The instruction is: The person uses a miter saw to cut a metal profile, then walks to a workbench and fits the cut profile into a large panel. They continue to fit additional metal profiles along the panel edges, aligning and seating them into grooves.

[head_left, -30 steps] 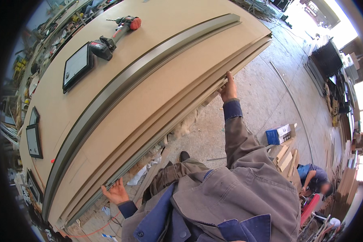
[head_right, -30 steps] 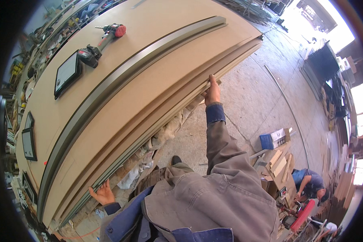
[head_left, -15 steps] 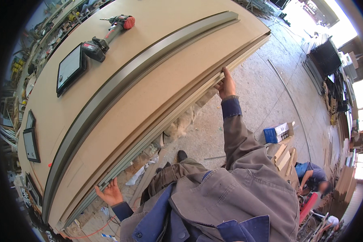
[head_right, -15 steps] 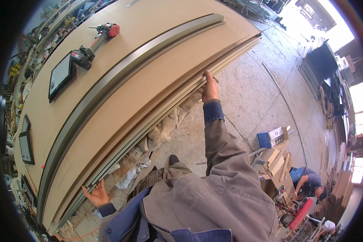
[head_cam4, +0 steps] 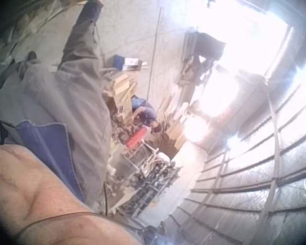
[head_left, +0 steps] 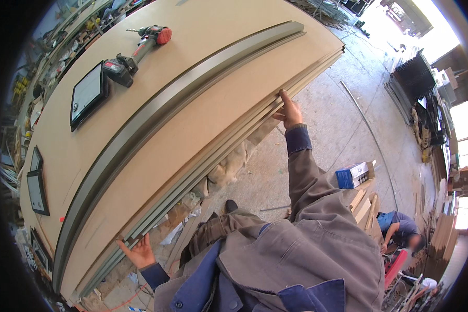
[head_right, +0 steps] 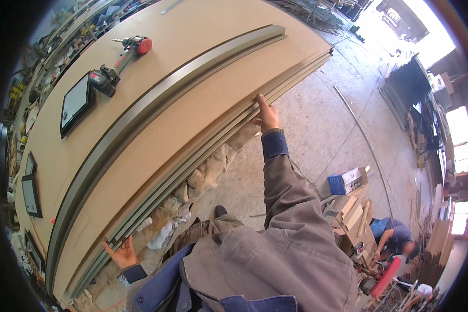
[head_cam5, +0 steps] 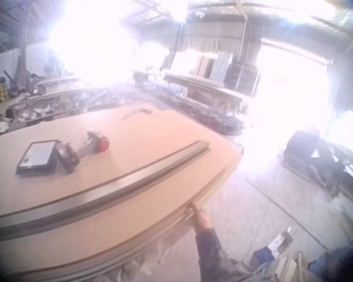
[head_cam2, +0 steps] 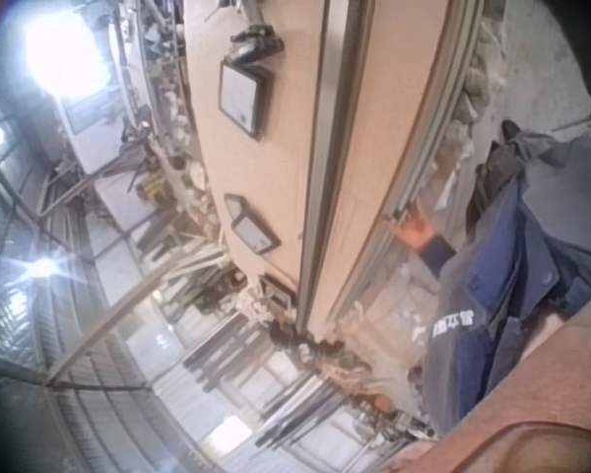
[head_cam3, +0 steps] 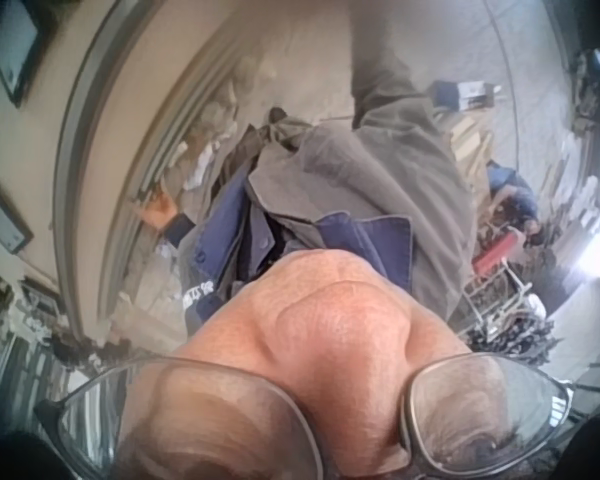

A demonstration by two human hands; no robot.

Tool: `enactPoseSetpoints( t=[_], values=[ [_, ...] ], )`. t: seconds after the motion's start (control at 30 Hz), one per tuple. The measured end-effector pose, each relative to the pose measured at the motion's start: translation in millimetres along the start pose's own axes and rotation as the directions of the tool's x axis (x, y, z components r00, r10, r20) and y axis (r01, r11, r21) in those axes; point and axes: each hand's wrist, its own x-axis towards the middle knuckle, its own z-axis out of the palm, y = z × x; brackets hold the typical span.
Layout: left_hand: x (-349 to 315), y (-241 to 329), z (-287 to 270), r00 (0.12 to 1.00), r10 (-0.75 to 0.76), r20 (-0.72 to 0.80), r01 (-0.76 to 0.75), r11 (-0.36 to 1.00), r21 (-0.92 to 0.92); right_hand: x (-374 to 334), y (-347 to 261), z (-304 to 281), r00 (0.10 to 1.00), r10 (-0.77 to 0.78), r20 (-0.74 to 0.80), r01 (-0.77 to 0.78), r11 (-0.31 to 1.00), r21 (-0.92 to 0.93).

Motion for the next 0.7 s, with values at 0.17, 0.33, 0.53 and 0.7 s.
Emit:
enactPoseSetpoints(
  t=[0.17, 0.33, 0.53, 0.7],
  values=[
    [4.4, 3.4, 0.3, 0.999, -0.036, -0.04, 0.039, 0.996, 0.076, 3.4, -5.4, -7.1, 1.0, -0.017, -0.016, 0.017, 1.0, 0.022],
    [9.1, 0.7, -1.5, 0.998, -0.033, -0.046, 0.035, 0.998, 0.047, 15.5, -3.2, -8.3, 0.998, -0.068, 0.004, 0.068, 0.998, -0.009],
    [13.7, -8.7, -21.5, 0.994, -0.099, 0.052, 0.099, 0.995, 0.0, 55.3, 40.1, -29.2, 0.967, -0.054, 0.249, 0.074, 0.994, -0.074],
    [8.4, -15.3, 15.0, 0.998, 0.034, -0.048, -0.031, 0.998, 0.064, 72.1, 45.4, -45.1, 0.979, 0.169, 0.115, -0.179, 0.981, 0.082]
  ],
)
